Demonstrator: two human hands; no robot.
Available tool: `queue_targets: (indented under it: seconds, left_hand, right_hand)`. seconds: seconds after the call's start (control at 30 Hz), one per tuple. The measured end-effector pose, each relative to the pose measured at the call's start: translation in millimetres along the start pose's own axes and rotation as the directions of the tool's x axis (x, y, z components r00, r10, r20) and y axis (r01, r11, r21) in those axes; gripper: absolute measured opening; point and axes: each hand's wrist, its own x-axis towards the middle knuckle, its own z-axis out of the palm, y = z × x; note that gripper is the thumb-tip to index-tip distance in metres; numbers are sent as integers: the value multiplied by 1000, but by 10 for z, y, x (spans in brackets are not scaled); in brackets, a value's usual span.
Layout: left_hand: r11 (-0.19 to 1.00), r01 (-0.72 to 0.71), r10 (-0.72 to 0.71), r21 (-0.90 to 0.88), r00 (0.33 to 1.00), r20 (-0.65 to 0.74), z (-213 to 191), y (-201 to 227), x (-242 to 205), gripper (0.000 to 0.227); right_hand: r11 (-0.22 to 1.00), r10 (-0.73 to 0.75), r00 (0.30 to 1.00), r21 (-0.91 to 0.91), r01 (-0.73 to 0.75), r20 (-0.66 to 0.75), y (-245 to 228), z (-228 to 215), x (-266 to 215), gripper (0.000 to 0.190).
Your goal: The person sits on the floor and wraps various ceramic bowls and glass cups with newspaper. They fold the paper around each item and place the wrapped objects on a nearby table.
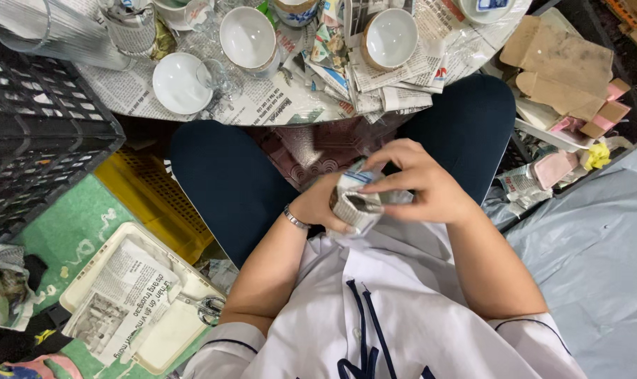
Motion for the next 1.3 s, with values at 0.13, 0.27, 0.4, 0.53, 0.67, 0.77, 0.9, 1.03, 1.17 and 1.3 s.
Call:
queue_targets:
  seconds: [0.13, 0.27, 0.4, 0.53, 0.67, 0.77, 0.9, 1.03, 1.17, 1.3]
  left_hand:
    - [972, -2, 53, 236, 977, -208, 12, 191, 66, 80]
    - [829, 69, 140, 555, 936, -324, 75, 250, 174, 85]
    - [723, 131, 212, 678, 892, -399, 126, 205, 202, 87]
    - [704, 104, 249, 702, 890, -381, 105, 140, 182, 85]
    - [641, -16, 347, 768, 898, -271, 81, 109, 171, 84]
    - [614, -47, 350, 788, 911, -219, 84, 116, 165, 87]
    - [582, -67, 391, 811, 897, -207, 80, 129, 153, 85]
    - [605, -44, 415, 795, 870, -268, 129, 117, 187, 75]
    - [590, -54, 450, 805, 850, -274, 149, 148, 201, 71]
    - [605, -42, 432, 795, 857, -283, 191, 175, 238, 71]
  right_hand:
    - [981, 96, 995, -171, -90, 27, -185, 38, 6, 42]
    - [902, 167, 985, -396, -172, -48, -193, 208, 18, 37]
    - [886, 132, 990, -441, -141, -51, -62, 409, 11, 25]
    - [920, 251, 968, -312, -238, 0, 70, 509, -3, 17]
    - [912, 300, 944, -330, -241, 138, 94, 449, 36, 35]
    - [917, 343, 920, -281, -283, 193, 40, 386, 99, 46]
    - [909, 371, 900, -288, -302, 228, 26, 357, 158, 49]
    - [915, 263, 961, -338, -219, 88, 98, 499, 105, 41]
    - [866, 80, 984, -478, -147, -158, 69, 700, -11, 33]
    - [760, -134, 916, -633, -150, -378, -9, 657, -62, 48]
